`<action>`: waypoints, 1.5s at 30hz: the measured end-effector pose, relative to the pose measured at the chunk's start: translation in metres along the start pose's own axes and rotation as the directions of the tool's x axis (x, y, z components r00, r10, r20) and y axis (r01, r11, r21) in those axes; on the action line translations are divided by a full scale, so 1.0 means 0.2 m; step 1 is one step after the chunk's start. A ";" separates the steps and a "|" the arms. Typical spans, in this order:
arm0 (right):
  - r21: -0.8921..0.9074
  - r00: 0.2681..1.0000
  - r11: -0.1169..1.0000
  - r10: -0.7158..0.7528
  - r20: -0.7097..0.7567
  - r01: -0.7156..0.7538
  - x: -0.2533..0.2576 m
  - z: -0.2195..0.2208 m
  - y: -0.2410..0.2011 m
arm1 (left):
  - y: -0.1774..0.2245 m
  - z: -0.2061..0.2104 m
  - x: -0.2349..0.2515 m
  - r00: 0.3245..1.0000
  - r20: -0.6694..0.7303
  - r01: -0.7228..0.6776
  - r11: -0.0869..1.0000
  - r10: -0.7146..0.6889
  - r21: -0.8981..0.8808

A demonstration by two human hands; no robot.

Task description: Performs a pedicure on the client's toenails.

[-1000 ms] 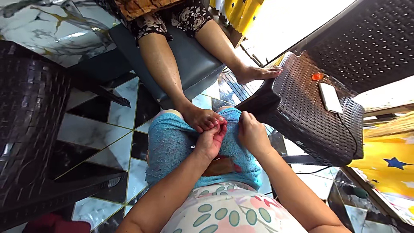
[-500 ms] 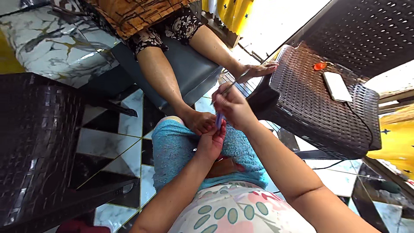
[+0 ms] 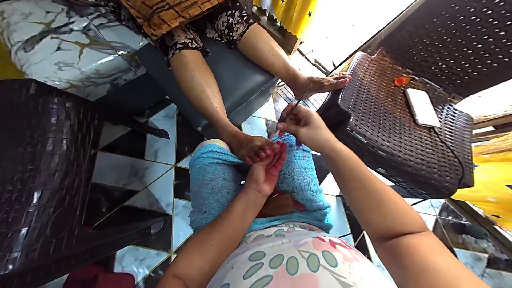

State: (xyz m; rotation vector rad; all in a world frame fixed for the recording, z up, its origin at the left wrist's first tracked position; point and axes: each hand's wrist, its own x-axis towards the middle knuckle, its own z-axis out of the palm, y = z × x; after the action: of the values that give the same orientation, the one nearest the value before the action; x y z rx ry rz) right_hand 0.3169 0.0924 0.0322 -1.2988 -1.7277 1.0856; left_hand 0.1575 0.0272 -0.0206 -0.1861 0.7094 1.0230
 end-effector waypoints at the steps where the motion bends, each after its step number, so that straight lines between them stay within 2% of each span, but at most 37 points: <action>1: -0.003 0.998 0.999 0.036 0.049 -0.036 -0.02 -0.03 -0.02 | 0.00 0.00 0.00 1.000 -0.009 -0.003 1.000 0.003 0.001; 4: -0.085 0.994 0.995 0.062 0.090 -0.054 -0.06 -0.03 -0.06 | -0.01 0.01 0.00 0.998 -0.060 -0.006 1.000 0.007 0.022; 15: -0.368 0.996 0.926 -0.084 0.025 0.088 -0.12 0.07 -0.08 | -0.02 0.01 0.02 0.992 -0.120 -0.040 0.999 0.040 0.006; 22: -0.274 0.996 0.962 -0.040 -0.082 0.016 -0.15 0.09 -0.06 | -0.02 0.01 0.01 0.994 -0.105 -0.037 0.999 0.037 0.002; 28: -0.346 0.987 0.938 -0.077 -0.140 0.024 -0.18 0.14 -0.05 | -0.02 0.01 0.02 0.994 -0.104 -0.044 0.999 0.046 0.017; 32: -0.245 0.983 0.969 -0.026 -0.182 -0.020 -0.19 0.13 -0.04 | -0.02 0.01 0.02 0.993 -0.105 -0.044 0.999 0.046 0.021; 37: -0.308 0.974 0.951 -0.063 -0.218 -0.007 -0.20 0.17 -0.03 | -0.02 0.00 0.02 0.995 -0.076 -0.055 0.998 0.058 0.043; 42: -0.119 0.972 0.992 0.020 -0.233 -0.049 -0.20 0.14 -0.03 | -0.01 0.01 0.01 0.994 -0.098 -0.042 0.999 0.044 0.025; 45: -0.125 0.976 0.992 -0.020 -0.215 -0.007 -0.22 0.15 -0.03 | -0.01 0.00 0.01 0.995 -0.087 -0.047 0.999 0.049 0.024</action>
State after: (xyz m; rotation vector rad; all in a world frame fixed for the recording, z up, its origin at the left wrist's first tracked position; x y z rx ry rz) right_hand 0.2986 0.0422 0.0226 -1.4312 -1.6561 0.8095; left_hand 0.1609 0.0280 -0.0218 -0.1968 0.8079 1.0575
